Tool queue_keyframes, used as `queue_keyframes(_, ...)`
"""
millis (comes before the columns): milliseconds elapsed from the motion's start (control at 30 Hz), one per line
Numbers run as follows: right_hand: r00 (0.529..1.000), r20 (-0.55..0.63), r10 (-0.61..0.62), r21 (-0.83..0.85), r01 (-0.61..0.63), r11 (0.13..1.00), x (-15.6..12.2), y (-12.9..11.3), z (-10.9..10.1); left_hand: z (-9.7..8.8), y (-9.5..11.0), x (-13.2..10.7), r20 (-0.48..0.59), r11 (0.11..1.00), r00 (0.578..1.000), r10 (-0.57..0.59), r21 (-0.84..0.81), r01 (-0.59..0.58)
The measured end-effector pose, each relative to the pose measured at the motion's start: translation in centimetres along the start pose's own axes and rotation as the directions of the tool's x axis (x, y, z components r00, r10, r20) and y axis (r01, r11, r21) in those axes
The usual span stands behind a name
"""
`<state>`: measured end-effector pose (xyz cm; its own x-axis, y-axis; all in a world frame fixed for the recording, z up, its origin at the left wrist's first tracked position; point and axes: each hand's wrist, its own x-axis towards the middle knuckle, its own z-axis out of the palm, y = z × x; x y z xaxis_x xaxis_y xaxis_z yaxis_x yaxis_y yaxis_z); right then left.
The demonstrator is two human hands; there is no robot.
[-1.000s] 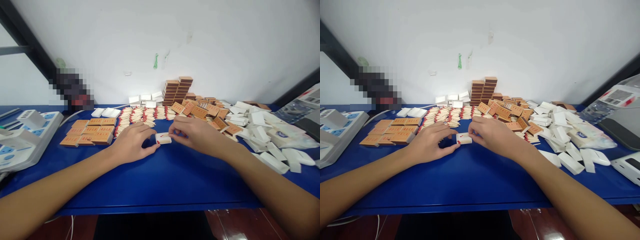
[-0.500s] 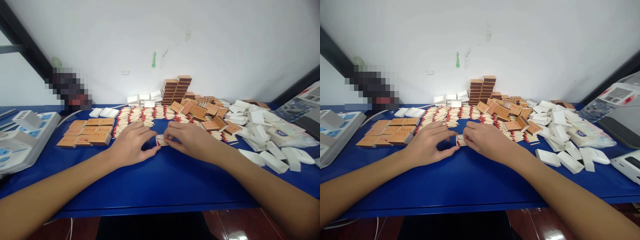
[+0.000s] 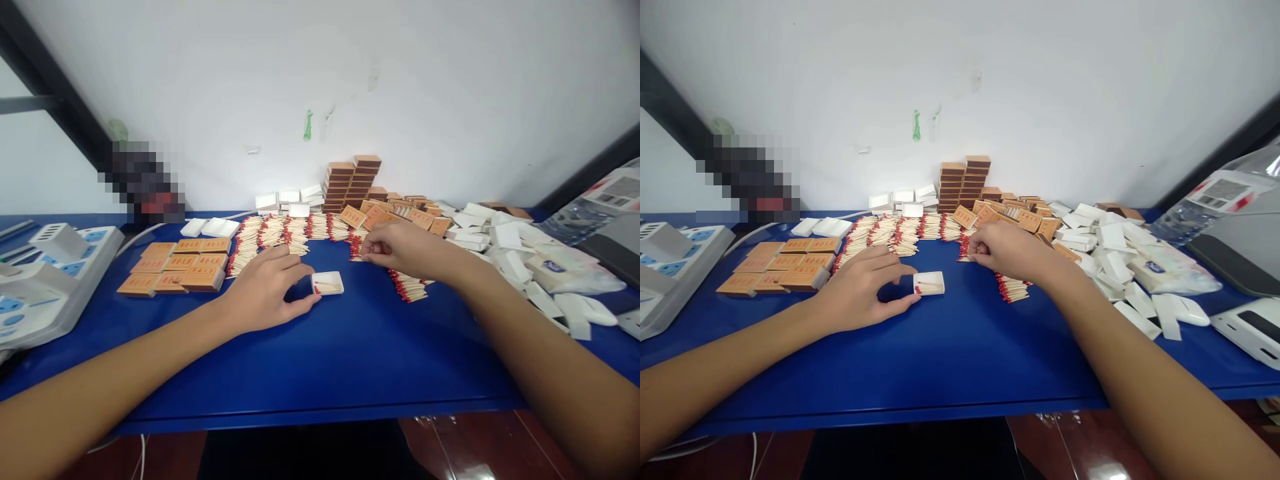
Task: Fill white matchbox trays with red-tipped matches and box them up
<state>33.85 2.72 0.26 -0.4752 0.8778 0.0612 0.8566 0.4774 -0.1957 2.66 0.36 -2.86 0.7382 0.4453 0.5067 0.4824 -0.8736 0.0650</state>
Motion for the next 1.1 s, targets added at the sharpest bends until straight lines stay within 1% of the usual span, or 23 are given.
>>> queue_keyframes(100, 0.999, 0.031, 0.014, 0.008, -0.014, 1.0, 0.2, 0.2, 0.4, -0.1, 0.0, 0.1, 0.012, 1.0, 1.0, -0.01, 0.013, 0.009)
queue_keyframes(267, 0.997, 0.057, 0.054, 0.017, -0.055, 0.998, 0.0, -0.1, 0.6, -0.2, -0.1, 0.1, 0.023, 1.0, 1.0, -0.017, 0.015, 0.016)
queue_keyframes(467, 1.0, 0.024, 0.002, 0.045, -0.003, 0.999, -0.1, -0.4, 0.5, -0.1, -0.2, 0.0, 0.029, 1.0, 0.999, -0.02, 0.014, 0.019)
queue_keyframes(533, 0.999, 0.034, -0.008, 0.048, 0.007, 0.999, -0.1, -0.5, 0.4, -0.1, -0.2, 0.0, 0.034, 1.0, 0.999, -0.021, 0.009, 0.021)
queue_keyframes(733, 0.999, 0.053, 0.011, 0.031, -0.013, 0.999, -0.1, -1.0, 0.4, -0.1, -0.2, 0.0, 0.021, 1.0, 1.0, -0.011, 0.011, 0.01)
queue_keyframes(833, 0.998, 0.061, 0.003, 0.016, -0.004, 1.0, -0.1, -1.1, 0.5, -0.1, -0.2, 0.1, 0.025, 1.0, 1.0, -0.017, 0.006, 0.016)
queue_keyframes(967, 0.999, 0.009, -0.041, 0.036, 0.041, 0.999, -0.3, -1.9, 0.5, -0.1, -0.2, 0.1, 0.034, 1.0, 0.999, -0.027, 0.007, 0.027)
queue_keyframes(1100, 0.985, -0.081, -0.15, 0.13, 0.16, 0.979, -0.8, -4.2, 0.8, -0.1, 0.0, 0.0, 0.035, 0.999, 0.999, -0.034, 0.017, 0.034)
